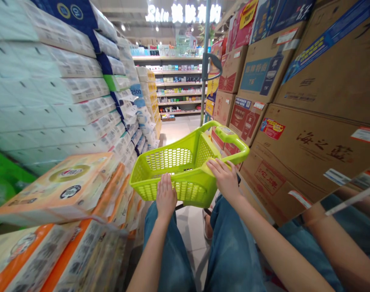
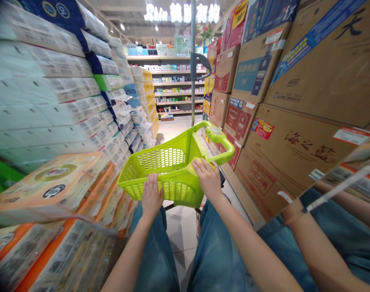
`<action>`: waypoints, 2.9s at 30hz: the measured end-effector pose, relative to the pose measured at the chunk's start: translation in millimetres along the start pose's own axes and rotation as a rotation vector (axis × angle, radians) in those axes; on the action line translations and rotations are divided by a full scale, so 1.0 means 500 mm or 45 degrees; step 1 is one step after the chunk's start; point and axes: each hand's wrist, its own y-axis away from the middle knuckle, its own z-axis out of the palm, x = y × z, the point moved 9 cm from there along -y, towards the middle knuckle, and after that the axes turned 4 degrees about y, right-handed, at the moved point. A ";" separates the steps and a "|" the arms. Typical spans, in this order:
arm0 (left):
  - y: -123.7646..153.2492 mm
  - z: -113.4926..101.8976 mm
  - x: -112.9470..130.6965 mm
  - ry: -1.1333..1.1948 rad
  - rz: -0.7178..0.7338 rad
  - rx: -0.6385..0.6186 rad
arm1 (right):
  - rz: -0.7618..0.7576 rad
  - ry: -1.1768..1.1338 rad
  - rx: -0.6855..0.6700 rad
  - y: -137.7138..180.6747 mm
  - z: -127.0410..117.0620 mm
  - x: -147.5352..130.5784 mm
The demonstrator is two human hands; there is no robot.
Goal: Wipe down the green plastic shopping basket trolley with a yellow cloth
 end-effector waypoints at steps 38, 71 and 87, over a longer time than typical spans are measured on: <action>-0.121 0.049 0.353 0.393 0.304 -0.187 | 0.414 0.171 0.186 -0.011 -0.059 0.222; -0.117 0.060 0.347 0.353 0.334 -0.166 | 0.150 0.058 -0.045 -0.022 -0.007 0.059; -0.105 0.073 0.344 0.258 0.386 -0.096 | 0.298 0.125 0.051 -0.012 -0.020 0.088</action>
